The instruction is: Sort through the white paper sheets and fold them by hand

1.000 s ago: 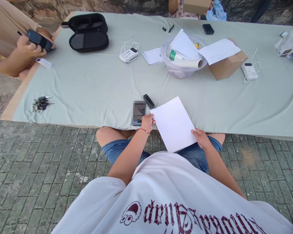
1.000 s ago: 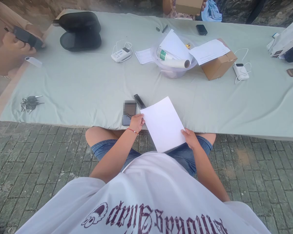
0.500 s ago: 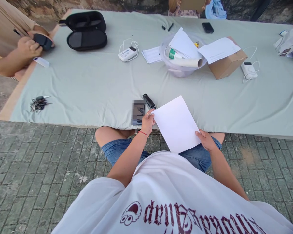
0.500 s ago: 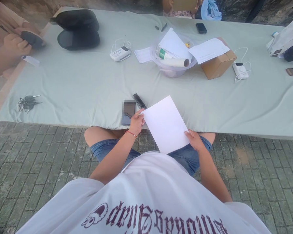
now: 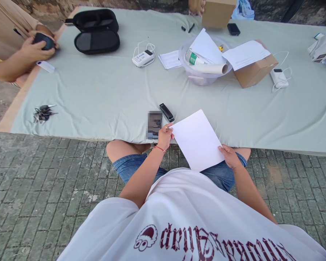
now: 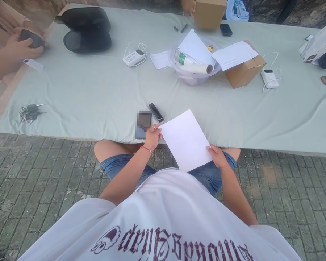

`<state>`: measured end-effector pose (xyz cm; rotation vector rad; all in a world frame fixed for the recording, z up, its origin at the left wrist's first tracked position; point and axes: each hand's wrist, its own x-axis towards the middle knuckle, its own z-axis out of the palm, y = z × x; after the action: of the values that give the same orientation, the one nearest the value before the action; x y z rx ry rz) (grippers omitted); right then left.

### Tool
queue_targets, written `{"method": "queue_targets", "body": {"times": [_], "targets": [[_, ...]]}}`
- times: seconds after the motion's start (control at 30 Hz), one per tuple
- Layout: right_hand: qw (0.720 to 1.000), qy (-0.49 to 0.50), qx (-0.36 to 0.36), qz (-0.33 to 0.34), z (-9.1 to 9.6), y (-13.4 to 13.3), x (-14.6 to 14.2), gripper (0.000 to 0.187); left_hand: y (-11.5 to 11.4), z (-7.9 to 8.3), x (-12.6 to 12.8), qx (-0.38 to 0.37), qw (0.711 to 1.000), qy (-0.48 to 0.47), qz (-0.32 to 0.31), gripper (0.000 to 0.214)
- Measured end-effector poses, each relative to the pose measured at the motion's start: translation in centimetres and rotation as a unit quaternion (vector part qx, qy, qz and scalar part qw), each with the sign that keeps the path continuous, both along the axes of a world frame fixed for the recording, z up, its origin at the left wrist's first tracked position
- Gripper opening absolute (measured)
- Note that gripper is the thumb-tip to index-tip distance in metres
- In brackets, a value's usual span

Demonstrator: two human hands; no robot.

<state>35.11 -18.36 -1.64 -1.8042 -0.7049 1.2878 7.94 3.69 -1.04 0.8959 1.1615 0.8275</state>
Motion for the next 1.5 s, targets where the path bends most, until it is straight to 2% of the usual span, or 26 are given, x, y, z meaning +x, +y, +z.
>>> {"method": "queue_targets", "body": {"times": [0.2, 0.57, 0.67, 0.83, 0.93, 1.23, 1.5], "targets": [[1.0, -0.002, 0.007, -0.017, -0.9, 0.0, 0.1, 0.041, -0.3, 0.0, -0.1, -0.01, 1.0, 0.014, -0.017, 0.042], [0.999, 0.011, 0.025, -0.034, -1.4, 0.1, 0.1, 0.038, 0.0, -0.9, -0.3, 0.0, 0.999, 0.038, -0.021, 0.033], [0.999, 0.019, 0.022, -0.041, -1.5, 0.2, 0.0, 0.039, 0.3, -1.0, -0.1, -0.013, 0.999, 0.035, 0.008, 0.03], [0.997, 0.04, 0.023, -0.061, -1.8, 1.0, -0.5, 0.044, 1.4, -0.4, 0.6, -0.106, 0.991, 0.014, 0.076, 0.016], [0.997, 0.041, 0.019, -0.069, -1.8, 1.8, -0.7, 0.045, 1.9, 0.1, 0.9, -0.137, 0.986, 0.015, 0.094, 0.006], [0.992, 0.078, 0.026, -0.096, -0.6, 2.9, -0.5, 0.04, 1.8, 0.3, 0.9, -0.156, 0.982, -0.004, 0.112, 0.016], [0.992, 0.076, 0.037, -0.093, -0.7, 4.1, -0.5, 0.041, 2.1, 0.8, 1.2, -0.182, 0.974, -0.005, 0.133, 0.02]]}}
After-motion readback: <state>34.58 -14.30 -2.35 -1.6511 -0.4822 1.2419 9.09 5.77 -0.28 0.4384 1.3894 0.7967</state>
